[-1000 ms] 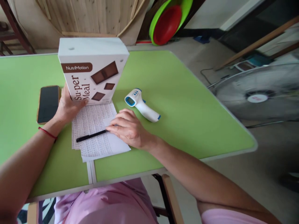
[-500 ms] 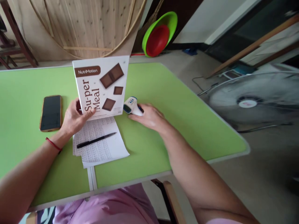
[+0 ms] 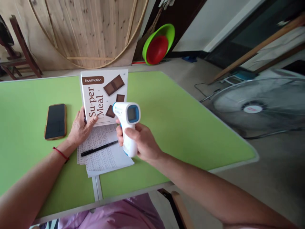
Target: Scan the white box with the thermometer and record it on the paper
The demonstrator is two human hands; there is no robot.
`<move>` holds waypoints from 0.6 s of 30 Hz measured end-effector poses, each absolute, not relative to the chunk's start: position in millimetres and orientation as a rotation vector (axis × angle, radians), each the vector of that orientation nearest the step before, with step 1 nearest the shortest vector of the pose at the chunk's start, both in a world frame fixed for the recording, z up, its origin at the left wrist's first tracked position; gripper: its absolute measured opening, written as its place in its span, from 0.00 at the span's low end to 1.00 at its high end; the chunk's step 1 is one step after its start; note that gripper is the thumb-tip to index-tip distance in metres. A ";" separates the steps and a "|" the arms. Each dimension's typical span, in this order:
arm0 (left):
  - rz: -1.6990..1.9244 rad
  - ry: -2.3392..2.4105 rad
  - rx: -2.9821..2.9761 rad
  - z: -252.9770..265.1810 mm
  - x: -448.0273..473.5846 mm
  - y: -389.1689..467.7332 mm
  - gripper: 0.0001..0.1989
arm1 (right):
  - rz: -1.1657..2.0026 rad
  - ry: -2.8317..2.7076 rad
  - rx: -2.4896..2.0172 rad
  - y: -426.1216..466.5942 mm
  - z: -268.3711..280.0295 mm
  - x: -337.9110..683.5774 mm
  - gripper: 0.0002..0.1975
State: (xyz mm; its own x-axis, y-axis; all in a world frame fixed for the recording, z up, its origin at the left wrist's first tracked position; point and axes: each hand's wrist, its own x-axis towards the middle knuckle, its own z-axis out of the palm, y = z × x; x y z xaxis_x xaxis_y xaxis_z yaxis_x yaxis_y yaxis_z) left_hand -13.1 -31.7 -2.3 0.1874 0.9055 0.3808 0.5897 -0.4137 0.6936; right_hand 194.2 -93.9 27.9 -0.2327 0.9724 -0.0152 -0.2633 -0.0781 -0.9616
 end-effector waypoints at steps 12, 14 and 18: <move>1.074 1.441 2.060 0.3 -11.2 -30.6 0.25 | 1.543 -1.130 -0.958 -85.5 -2.7 183.7 0.13; 1.067 1.444 2.064 1.3 -10.5 -31.5 0.27 | 1.535 -1.144 -0.975 -86.0 -1.4 183.9 0.12; 1.091 1.425 2.058 3.7 -9.3 -33.4 0.26 | 1.531 -1.153 -0.985 -88.0 0.7 183.5 0.13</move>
State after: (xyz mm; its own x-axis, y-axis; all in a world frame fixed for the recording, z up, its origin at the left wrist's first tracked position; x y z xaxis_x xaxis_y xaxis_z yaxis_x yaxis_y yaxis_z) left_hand -9.3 -33.4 3.7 0.1718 0.9133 0.3692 0.5945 -0.3949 0.7004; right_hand 183.5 -88.0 0.7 -0.2275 0.9721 -0.0576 -0.2137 -0.1075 -0.9710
